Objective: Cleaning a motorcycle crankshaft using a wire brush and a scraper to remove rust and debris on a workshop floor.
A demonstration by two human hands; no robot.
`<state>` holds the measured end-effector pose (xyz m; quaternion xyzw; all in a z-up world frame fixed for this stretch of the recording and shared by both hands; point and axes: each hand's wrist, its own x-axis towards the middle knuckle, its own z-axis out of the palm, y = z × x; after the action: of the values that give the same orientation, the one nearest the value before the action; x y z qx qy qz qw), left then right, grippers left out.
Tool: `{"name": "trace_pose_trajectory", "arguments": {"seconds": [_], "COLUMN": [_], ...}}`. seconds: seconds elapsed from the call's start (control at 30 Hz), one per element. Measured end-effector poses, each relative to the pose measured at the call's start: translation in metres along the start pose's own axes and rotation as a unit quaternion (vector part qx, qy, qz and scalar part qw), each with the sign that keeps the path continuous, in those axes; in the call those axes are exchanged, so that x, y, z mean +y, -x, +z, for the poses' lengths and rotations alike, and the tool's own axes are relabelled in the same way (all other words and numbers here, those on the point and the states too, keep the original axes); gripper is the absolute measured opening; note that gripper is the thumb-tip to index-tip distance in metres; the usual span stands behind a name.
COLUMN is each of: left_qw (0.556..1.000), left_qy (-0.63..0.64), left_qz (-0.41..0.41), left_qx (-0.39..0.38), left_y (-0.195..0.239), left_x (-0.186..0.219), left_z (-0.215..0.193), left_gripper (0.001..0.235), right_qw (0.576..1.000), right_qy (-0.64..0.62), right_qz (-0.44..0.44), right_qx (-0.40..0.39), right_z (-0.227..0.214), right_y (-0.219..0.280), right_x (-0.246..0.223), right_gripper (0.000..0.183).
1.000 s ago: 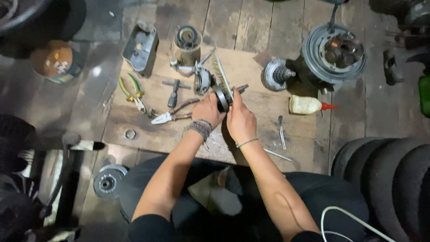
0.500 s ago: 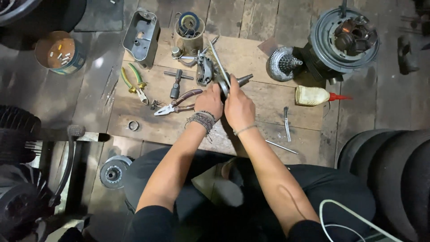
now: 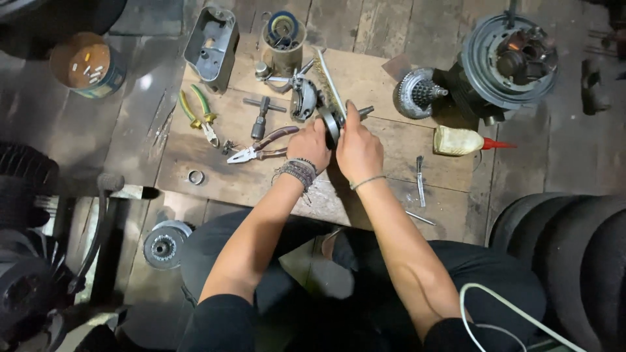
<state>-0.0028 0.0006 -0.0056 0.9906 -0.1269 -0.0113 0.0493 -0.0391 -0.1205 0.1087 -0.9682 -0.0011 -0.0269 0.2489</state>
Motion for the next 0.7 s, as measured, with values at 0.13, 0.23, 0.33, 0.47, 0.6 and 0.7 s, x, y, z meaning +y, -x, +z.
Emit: {"name": "trace_pose_trajectory", "arguments": {"seconds": [0.13, 0.23, 0.33, 0.47, 0.6, 0.7], "left_qw": [0.999, 0.998, 0.998, 0.999, 0.999, 0.998], "left_qy": [0.039, 0.049, 0.036, 0.029, 0.012, 0.024], "left_qz": [0.007, 0.003, -0.002, -0.008, -0.009, -0.002], "left_qx": [-0.018, -0.049, -0.056, -0.043, -0.049, -0.049], "left_y": [0.002, 0.005, 0.003, 0.002, 0.000, 0.004], "left_x": [0.003, 0.000, 0.002, 0.004, 0.000, 0.001], "left_z": [-0.027, -0.024, -0.028, -0.023, -0.010, -0.021], "left_gripper": [0.061, 0.068, 0.068, 0.069, 0.061, 0.065], "right_qw": [0.999, 0.996, 0.991, 0.999, 0.999, 1.000], "right_qy": [-0.050, -0.055, -0.080, -0.043, 0.024, -0.028], "right_qz": [0.021, 0.065, 0.096, 0.020, -0.015, 0.001], "right_qx": [0.008, -0.021, -0.048, -0.022, -0.027, -0.014], "right_z": [-0.009, -0.006, 0.001, -0.002, 0.002, -0.001], "right_y": [0.022, 0.063, 0.075, 0.034, -0.005, 0.020], "right_x": [0.005, 0.014, 0.028, 0.018, 0.007, 0.002], "right_gripper": [0.055, 0.056, 0.056, 0.057, 0.057, 0.057]}}
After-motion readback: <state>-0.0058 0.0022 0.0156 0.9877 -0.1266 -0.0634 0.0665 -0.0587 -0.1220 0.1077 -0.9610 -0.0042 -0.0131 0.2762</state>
